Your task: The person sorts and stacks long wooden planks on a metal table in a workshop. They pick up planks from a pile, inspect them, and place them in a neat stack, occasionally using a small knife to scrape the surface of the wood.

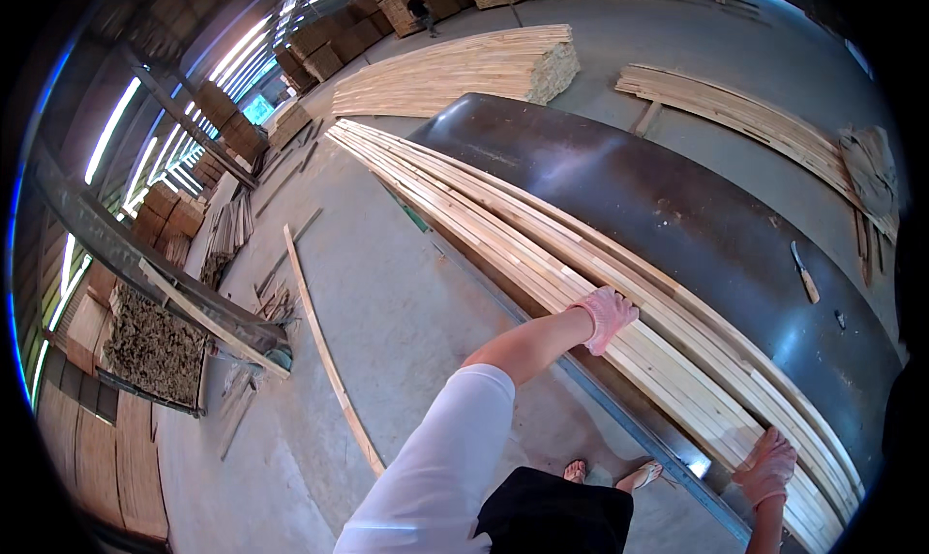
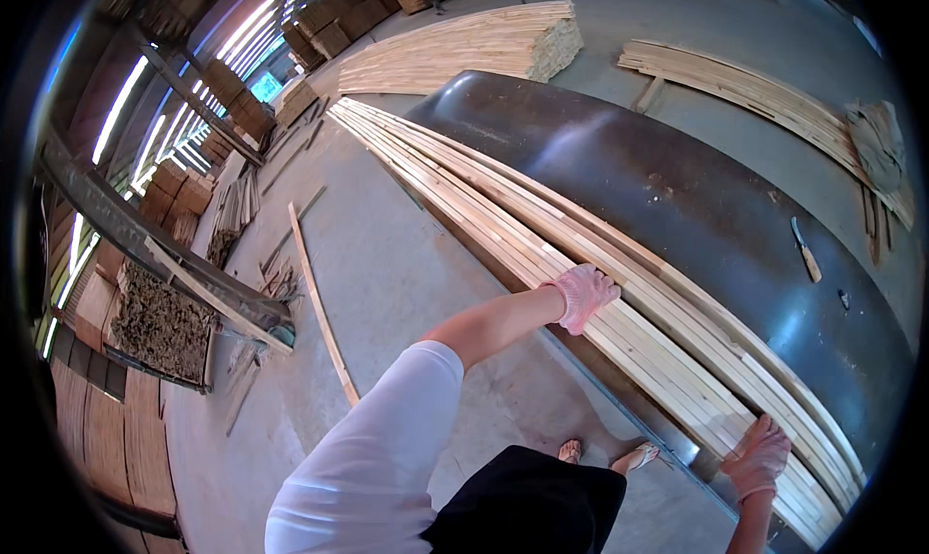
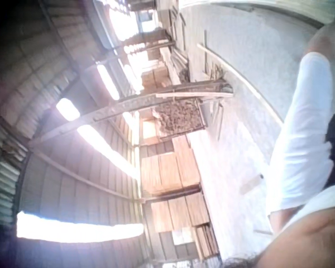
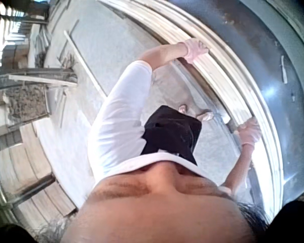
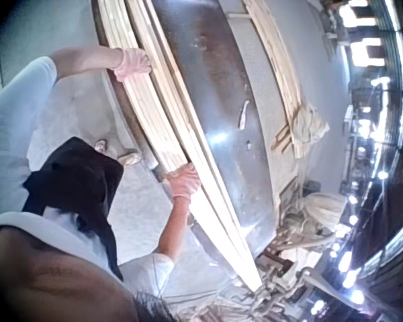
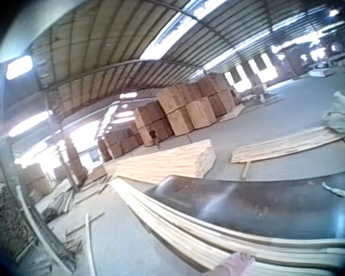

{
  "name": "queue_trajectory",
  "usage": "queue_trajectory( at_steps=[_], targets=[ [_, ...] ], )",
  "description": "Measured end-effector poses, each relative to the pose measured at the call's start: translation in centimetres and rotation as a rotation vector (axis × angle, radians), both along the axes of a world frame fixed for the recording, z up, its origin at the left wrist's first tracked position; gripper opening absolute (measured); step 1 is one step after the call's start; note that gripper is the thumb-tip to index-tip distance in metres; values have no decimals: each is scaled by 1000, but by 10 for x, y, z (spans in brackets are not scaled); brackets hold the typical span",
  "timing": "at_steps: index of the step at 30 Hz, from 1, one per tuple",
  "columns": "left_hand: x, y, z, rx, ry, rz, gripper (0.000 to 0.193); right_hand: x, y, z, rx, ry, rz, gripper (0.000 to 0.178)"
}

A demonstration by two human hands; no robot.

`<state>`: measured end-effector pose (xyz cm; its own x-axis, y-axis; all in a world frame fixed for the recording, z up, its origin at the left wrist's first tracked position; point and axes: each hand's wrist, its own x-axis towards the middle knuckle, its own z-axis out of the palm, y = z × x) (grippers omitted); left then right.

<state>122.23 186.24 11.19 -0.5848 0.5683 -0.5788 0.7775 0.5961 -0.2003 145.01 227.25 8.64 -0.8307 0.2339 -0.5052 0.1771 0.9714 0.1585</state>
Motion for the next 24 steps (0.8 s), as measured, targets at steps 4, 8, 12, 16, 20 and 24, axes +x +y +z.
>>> queue_trajectory(
  at_steps=[4,8,12,16,20,24],
  targets=[
    [7,2,2,-31,47,-20,85,3,9,-19,-17,131,-17,97],
    [16,-7,3,16,107,-33,83,21,9,-32,23,393,57,92],
    [25,-13,-3,15,153,-35,87,24,0,-30,65,368,3,93],
    [44,-24,-15,15,232,-22,92,54,-2,-57,43,632,18,93],
    [68,-35,-28,39,323,21,80,80,-11,-71,106,826,51,86],
    [92,-60,-102,225,637,141,60,96,-15,-102,201,1005,109,69]
  ],
)
